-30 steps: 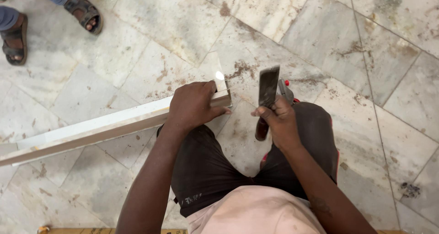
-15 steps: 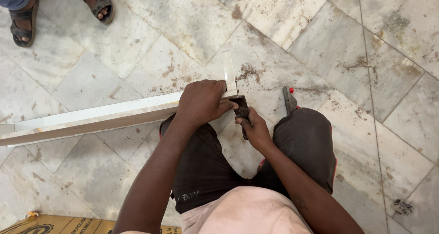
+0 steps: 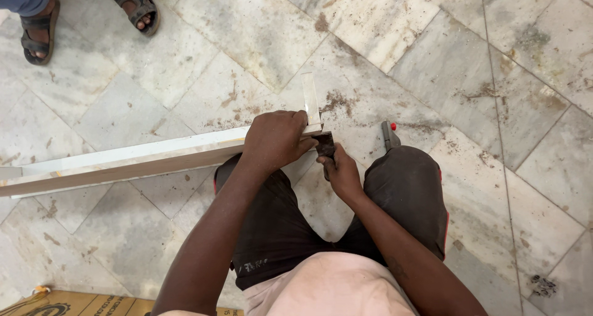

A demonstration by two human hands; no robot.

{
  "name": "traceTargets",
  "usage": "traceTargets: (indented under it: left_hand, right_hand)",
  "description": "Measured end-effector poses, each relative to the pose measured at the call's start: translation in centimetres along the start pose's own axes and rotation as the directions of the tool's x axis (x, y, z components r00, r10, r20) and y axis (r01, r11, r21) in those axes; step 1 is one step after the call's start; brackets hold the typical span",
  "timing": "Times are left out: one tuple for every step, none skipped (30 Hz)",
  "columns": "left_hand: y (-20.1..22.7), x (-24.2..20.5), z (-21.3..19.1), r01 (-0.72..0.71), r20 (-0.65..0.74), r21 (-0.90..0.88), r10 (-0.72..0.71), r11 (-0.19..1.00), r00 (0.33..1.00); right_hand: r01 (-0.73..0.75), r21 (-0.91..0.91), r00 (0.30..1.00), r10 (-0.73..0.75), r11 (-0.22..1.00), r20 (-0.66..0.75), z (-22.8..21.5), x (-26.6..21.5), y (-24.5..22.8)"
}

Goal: The person uses a chisel to trim a wooden plank, then places it on a cabinet frame to check fit. They wipe the plank and sweep the floor with a broom. Another person is visible nearby using a phone.

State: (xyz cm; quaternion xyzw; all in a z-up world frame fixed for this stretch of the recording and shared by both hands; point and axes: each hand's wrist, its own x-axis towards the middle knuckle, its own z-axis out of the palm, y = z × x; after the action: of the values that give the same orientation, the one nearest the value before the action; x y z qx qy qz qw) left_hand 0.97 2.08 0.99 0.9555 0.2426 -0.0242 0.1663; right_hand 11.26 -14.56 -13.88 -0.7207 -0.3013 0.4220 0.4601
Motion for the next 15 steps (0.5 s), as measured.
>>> traceTargets:
  left_hand:
    - [-0.1, 0.0, 0.1, -0.008, -0.005, 0.005, 0.008, 1.0, 1.0]
    - [-0.1, 0.0, 0.1, -0.013, -0.012, 0.009, 0.013, 1.0, 1.0]
    - [-0.1, 0.0, 0.2, -0.018, -0.019, 0.014, 0.018, 1.0, 1.0]
    - [-0.1, 0.0, 0.3, -0.01, -0.01, 0.015, 0.01, 1.0, 1.0]
    - [-0.1, 0.0, 0.4, -0.003, -0.001, 0.016, 0.003, 1.0, 1.0]
    - [-0.2, 0.1, 0.4, 0.007, 0.007, 0.018, -0.007, 1.0, 1.0]
    - [-0.2, 0.1, 0.5, -0.01, -0.006, 0.016, 0.01, 1.0, 1.0]
    - [-0.3, 0.1, 0.5, -0.024, -0.023, 0.015, 0.025, 1.0, 0.999]
    - [-0.4, 0.2, 0.6, -0.038, -0.039, 0.014, 0.039, 0.999, 0.998]
    - [-0.5, 0.0, 0.7, -0.043, -0.055, 0.003, 0.043, 0.999, 0.998]
    - [-0.5, -0.1, 0.8, -0.047, -0.072, -0.008, 0.047, 0.999, 0.996]
    - [-0.5, 0.0, 0.9, -0.059, -0.091, -0.018, 0.057, 0.998, 0.994]
    - [-0.5, 0.0, 0.9, -0.054, -0.081, -0.016, 0.053, 0.998, 0.995]
    - [-0.5, 0.2, 0.9, -0.054, -0.075, -0.014, 0.053, 0.998, 0.996]
    - [-0.6, 0.4, 0.8, -0.054, -0.068, -0.011, 0.053, 0.998, 0.996]
  right_hand:
    - [0.01, -0.002, 1.0, -0.01, 1.0, -0.016, 0.0, 0.2, 0.0]
    - [0.021, -0.006, 0.999, -0.021, 1.0, -0.028, 0.0, 0.4, 0.1]
    - [0.032, -0.01, 0.999, -0.033, 0.999, -0.041, 0.0, 0.7, 0.1]
    - [0.065, -0.031, 0.997, -0.066, 0.997, -0.05, 0.0, 0.7, 0.2]
    - [0.098, -0.052, 0.993, -0.101, 0.994, -0.059, 0.0, 0.7, 0.3]
    - [0.132, -0.073, 0.988, -0.137, 0.989, -0.064, 0.0, 0.9, 0.3]
    - [0.188, -0.073, 0.979, -0.194, 0.979, -0.071, 0.0, 1.0, 0.4]
    - [0.247, -0.074, 0.965, -0.253, 0.966, -0.074, 0.1, 1.2, 0.4]
    - [0.305, -0.073, 0.947, -0.311, 0.949, -0.077, 0.2, 1.3, 0.3]
    - [0.191, -0.082, 0.979, -0.196, 0.978, -0.062, 0.4, 1.2, 0.4]
    - [0.074, -0.095, 0.996, -0.079, 0.993, -0.048, 0.5, 1.1, 0.5]
    - [-0.041, -0.113, 0.998, 0.037, 0.993, -0.041, 0.5, 1.1, 0.6]
    - [0.038, -0.104, 0.998, -0.044, 0.994, -0.047, 0.5, 1.1, 0.6]
    - [0.121, -0.097, 0.99, -0.127, 0.988, -0.057, 0.4, 1.3, 0.6]
    - [0.204, -0.091, 0.975, -0.21, 0.975, -0.066, 0.3, 1.6, 0.6]
